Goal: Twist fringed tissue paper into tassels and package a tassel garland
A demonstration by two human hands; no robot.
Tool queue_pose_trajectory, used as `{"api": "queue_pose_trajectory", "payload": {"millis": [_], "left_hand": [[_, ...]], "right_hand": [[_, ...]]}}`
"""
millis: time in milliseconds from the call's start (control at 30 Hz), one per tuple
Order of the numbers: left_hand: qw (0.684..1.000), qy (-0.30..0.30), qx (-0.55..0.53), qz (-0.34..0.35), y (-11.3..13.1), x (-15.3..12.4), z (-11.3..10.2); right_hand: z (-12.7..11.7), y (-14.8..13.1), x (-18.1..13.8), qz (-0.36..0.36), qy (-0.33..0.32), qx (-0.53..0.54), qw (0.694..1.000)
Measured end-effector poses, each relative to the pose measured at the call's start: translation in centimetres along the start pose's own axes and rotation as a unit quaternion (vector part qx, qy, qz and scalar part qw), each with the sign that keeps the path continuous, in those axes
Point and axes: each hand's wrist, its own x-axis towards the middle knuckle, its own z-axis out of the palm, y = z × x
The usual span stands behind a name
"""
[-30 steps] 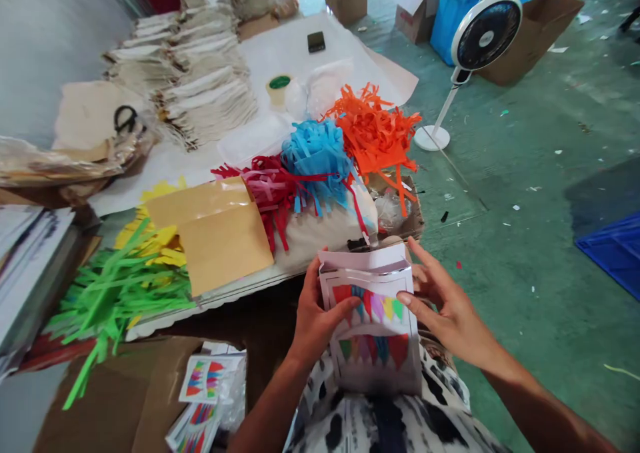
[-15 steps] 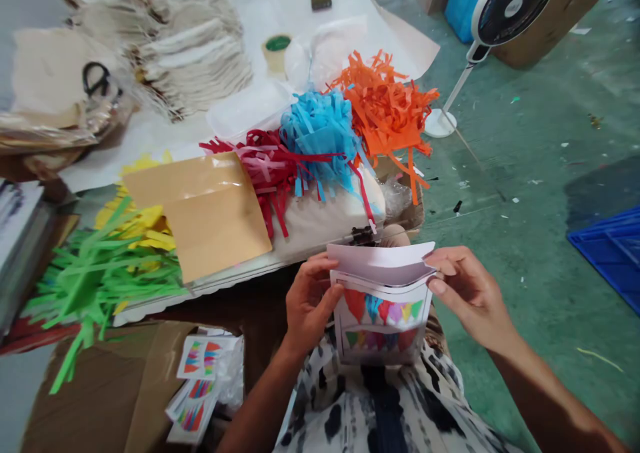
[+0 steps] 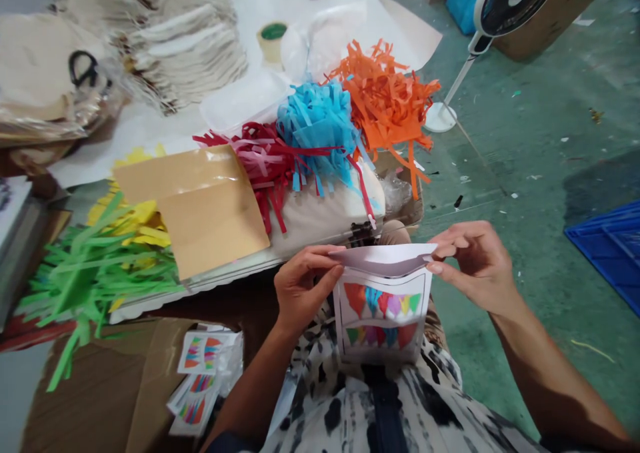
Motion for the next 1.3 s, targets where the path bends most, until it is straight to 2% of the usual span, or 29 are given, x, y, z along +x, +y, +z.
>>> {"api": "queue_pose_trajectory", "payload": {"millis": [133,200,300,400,533,733,800,900,1033,1300], "left_hand": [[0.997,0.010,-0.062,-0.036,0.0,-0.1,0.5],[0.997,-0.006,-0.043,-0.057,0.7,0.2,0.6],[0.993,-0.087,0.051,-0.058,2.5,1.5,0.9],[0.980,-0.152,0.125,-0.019,4.1,3.3,1.4],[0.976,-0.177,0.124,0.005,4.2,4.7,1.7],[0.975,-0.183,0.124,-0.004,3.7,4.4,1.8],[0.971,-0.190,0.146,-0.021,4.0,4.6,2.0],[0.956,-0.245,0.156,-0.043,4.4,5.8,2.4],[0.931,-0.316,0.181,-0.029,4.3,7.5,2.7],[0.931,-0.271,0.246,0.001,3.5,6.6,3.8]], "right_hand": [[-0.8,-0.6,1.0,-0.017,-0.101,-0.044,0.994],[-1.0,-0.8,1.4,-0.036,-0.124,-0.057,0.990],[-0.6,-0.8,1.5,-0.042,-0.111,-0.029,0.992],[-0.1,-0.9,1.3,-0.038,-0.096,-0.018,0.994],[0.0,-1.1,1.1,-0.024,-0.082,-0.032,0.996],[-0.1,-1.2,0.8,-0.016,-0.059,-0.043,0.997],[-0.1,-1.5,0.9,0.003,-0.078,-0.056,0.995],[0.0,-2.1,1.4,0.011,-0.126,-0.071,0.989],[-0.1,-2.3,1.8,-0.024,-0.127,-0.062,0.990],[-0.8,-1.2,1.5,-0.042,-0.109,-0.121,0.986]]}}
